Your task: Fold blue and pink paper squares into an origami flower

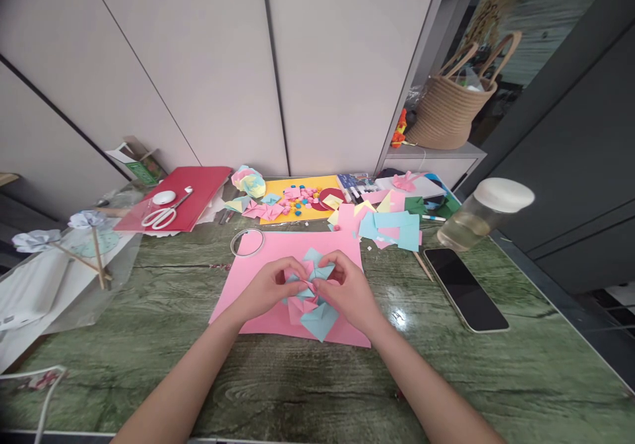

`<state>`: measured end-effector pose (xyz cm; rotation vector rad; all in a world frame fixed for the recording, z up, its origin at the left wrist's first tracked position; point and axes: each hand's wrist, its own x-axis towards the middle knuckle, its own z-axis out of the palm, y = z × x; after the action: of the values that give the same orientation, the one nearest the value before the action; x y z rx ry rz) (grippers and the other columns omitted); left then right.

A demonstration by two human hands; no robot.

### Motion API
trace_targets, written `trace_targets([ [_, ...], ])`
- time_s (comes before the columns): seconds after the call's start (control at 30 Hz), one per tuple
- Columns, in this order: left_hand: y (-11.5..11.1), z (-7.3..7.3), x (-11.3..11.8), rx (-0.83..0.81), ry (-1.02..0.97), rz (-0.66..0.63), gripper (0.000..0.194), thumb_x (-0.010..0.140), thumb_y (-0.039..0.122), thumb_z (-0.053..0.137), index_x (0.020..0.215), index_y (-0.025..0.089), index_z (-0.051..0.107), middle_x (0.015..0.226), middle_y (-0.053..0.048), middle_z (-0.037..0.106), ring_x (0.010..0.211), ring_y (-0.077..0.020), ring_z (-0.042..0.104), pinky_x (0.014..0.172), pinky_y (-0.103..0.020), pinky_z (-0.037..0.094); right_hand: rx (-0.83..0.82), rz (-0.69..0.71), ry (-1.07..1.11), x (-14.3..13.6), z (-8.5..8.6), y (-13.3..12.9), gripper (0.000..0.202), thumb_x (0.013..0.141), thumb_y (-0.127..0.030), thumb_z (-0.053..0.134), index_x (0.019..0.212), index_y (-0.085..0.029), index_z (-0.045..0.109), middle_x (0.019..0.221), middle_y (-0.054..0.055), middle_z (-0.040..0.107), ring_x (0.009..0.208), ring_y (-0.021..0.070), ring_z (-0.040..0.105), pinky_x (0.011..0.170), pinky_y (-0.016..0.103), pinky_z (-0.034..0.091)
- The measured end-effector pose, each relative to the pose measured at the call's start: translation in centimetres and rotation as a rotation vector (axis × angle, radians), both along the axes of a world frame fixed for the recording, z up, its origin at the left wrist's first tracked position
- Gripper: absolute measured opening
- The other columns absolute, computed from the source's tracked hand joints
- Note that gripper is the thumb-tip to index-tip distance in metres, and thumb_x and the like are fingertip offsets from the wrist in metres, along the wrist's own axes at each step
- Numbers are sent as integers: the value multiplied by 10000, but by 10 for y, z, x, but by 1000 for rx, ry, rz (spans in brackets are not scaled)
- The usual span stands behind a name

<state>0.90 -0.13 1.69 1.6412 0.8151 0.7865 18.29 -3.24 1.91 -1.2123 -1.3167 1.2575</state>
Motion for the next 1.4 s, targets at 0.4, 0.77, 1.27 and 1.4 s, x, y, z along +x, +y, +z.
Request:
trace_targets([
  [0.4,1,-7,-1,-113,-20,190,429,632,281,678,1021,205,514,870,-12,564,681,-115,504,584,-215,388,11,-35,71,-5,-7,-1,399,717,-270,580,1065,-248,387,633,-58,516,609,119,515,569,246,422],
  [0.77,-1,-6,3,-101,-74,204,235,638,145,600,867,176,559,862,1,579,797,-154,544,694,-239,422,-40,16,11,-6,-13,4,363,673,-289,624,998,-202,491,669,-23,590,625,136,552,588,262,436],
  [1.27,1,-11,6,-28,60,236,184,658,278,628,795,163,585,795,1,600,742,-145,534,661,-234,410,-79,71,26,-5,-21,6,255,672,-340,636,852,-177,559,779,16,632,688,148,587,612,271,469],
  [1.4,2,-13,8,-13,159,352,342,592,310,679,896,187,580,829,10,580,595,-94,446,542,-210,370,-99,74,19,-4,-20,7,293,640,-361,663,837,-165,570,783,38,651,691,173,600,607,295,482],
])
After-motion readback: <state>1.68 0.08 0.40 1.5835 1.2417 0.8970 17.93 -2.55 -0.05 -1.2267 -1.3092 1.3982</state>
